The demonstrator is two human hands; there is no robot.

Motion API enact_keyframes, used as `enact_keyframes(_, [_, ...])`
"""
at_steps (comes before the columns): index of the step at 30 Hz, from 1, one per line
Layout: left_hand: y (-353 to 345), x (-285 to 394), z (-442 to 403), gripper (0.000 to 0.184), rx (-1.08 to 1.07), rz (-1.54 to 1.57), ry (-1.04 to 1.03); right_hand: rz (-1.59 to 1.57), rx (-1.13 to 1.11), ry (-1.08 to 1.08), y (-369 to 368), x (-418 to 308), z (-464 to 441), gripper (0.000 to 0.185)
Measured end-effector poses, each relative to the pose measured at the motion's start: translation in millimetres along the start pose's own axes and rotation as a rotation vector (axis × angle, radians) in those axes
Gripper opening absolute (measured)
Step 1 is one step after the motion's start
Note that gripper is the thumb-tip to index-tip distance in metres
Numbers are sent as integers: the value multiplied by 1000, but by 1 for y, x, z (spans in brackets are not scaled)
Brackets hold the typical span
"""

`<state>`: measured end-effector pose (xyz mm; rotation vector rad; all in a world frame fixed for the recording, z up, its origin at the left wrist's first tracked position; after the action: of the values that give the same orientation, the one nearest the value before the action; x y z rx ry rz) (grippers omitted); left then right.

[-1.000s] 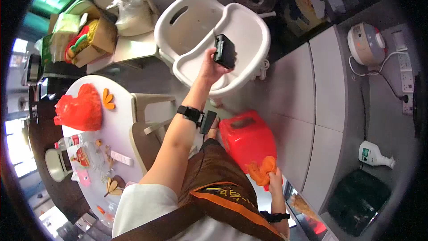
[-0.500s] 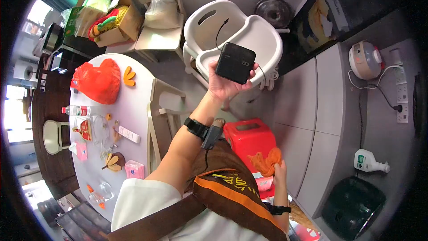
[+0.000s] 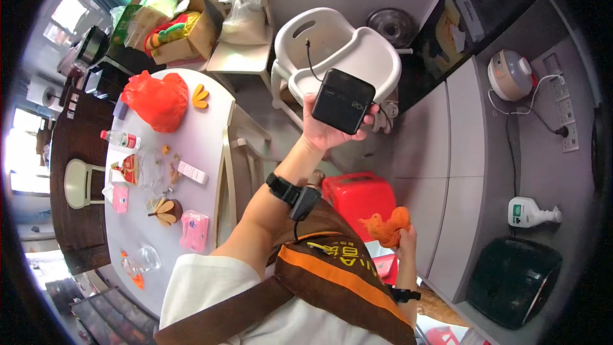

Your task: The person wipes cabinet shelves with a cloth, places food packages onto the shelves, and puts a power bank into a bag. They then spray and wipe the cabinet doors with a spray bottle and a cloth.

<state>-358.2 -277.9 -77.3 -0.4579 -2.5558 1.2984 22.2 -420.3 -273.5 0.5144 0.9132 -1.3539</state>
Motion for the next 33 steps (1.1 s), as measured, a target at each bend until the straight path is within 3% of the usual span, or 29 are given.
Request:
enact_keyframes(14, [-59, -27, 19, 83, -96, -133, 7, -106, -106, 168, 7, -23, 15, 37])
enact_keyframes(20, [-76, -29, 30, 82, -1, -158, -7, -89, -163, 141, -2, -35, 2, 36])
enact_keyframes(33, [-103, -31, 56, 80, -32, -204, -10, -59, -223, 158, -8, -37, -14, 40])
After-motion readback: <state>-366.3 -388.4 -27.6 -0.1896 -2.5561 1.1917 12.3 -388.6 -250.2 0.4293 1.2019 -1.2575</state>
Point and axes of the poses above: each hand's wrist, its own z-axis away from the middle knuckle, its own y-axis out of the back of the hand, x = y × z, the point moved 3 cm from there along -z, towards the middle knuckle, and after that the axes turned 15 degrees about -x, right-handed, at the moved point
